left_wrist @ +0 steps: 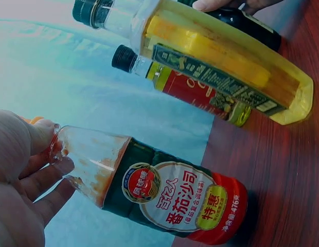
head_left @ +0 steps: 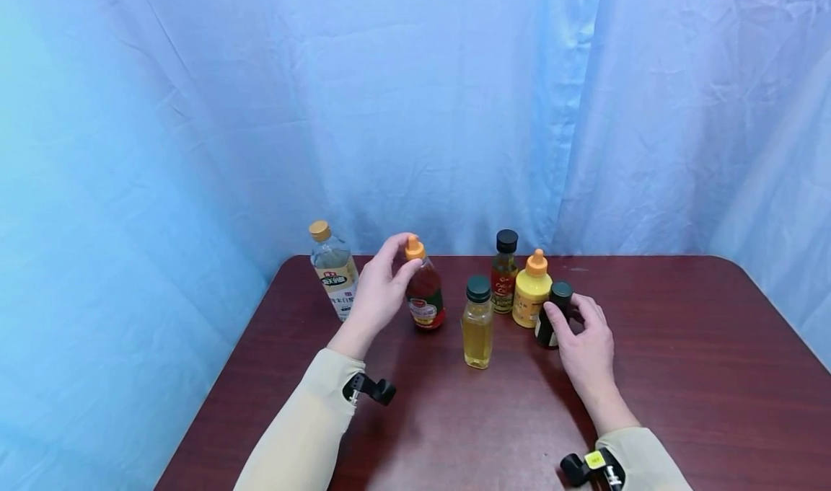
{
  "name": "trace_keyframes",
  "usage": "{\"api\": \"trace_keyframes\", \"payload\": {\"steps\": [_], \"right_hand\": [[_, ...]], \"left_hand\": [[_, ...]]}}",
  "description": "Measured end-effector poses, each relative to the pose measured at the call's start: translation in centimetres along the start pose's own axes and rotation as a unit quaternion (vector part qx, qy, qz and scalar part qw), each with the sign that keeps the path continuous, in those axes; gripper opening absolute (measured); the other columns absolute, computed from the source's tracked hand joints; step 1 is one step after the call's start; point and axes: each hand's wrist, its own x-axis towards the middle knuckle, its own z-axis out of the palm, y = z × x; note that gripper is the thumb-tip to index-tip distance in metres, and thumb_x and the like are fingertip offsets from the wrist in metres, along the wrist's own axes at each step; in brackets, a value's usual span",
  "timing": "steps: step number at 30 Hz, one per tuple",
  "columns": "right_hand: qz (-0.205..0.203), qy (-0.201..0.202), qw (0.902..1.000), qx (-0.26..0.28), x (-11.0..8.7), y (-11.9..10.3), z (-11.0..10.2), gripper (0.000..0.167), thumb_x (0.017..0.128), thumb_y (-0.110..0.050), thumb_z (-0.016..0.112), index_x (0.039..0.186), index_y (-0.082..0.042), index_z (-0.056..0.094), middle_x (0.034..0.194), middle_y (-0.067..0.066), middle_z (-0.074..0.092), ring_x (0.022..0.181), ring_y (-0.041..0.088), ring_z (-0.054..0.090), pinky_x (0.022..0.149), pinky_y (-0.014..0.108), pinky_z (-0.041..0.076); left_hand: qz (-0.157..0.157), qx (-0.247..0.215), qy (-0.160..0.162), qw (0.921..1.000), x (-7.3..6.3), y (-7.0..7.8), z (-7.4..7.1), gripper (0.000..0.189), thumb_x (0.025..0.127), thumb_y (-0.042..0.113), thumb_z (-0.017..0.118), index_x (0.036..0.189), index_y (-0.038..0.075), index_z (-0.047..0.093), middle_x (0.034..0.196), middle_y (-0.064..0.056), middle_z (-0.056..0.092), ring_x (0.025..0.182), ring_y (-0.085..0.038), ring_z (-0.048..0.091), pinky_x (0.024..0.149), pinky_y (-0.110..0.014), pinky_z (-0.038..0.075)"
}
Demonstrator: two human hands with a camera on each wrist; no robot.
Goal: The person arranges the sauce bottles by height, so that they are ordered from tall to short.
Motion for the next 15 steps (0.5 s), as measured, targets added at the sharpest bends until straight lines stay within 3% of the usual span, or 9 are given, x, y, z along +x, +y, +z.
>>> {"api": "trace_keyframes", "payload": {"steps": [15], "right_hand": [[0.002, 0.0, 1.0, -0.003, 0.0, -0.1, 0.0, 0.03, 0.106, -0.026, 0.079, 0.128, -0.006, 0.075, 0.121, 0.0, 0.068, 0.115, 0.001, 0.058, 0.099, 0.016, 0.048]], "left_hand": [[-0.007, 0.017, 0.037, 0.9992, -0.6, -1.2, -2.2, 0.041, 0.112, 0.014, 0.067, 0.152, 0.012, 0.058, 0.135, -0.009, 0.069, 0.122, -0.024, 0.068, 0.102, -0.046, 0.059]]}}
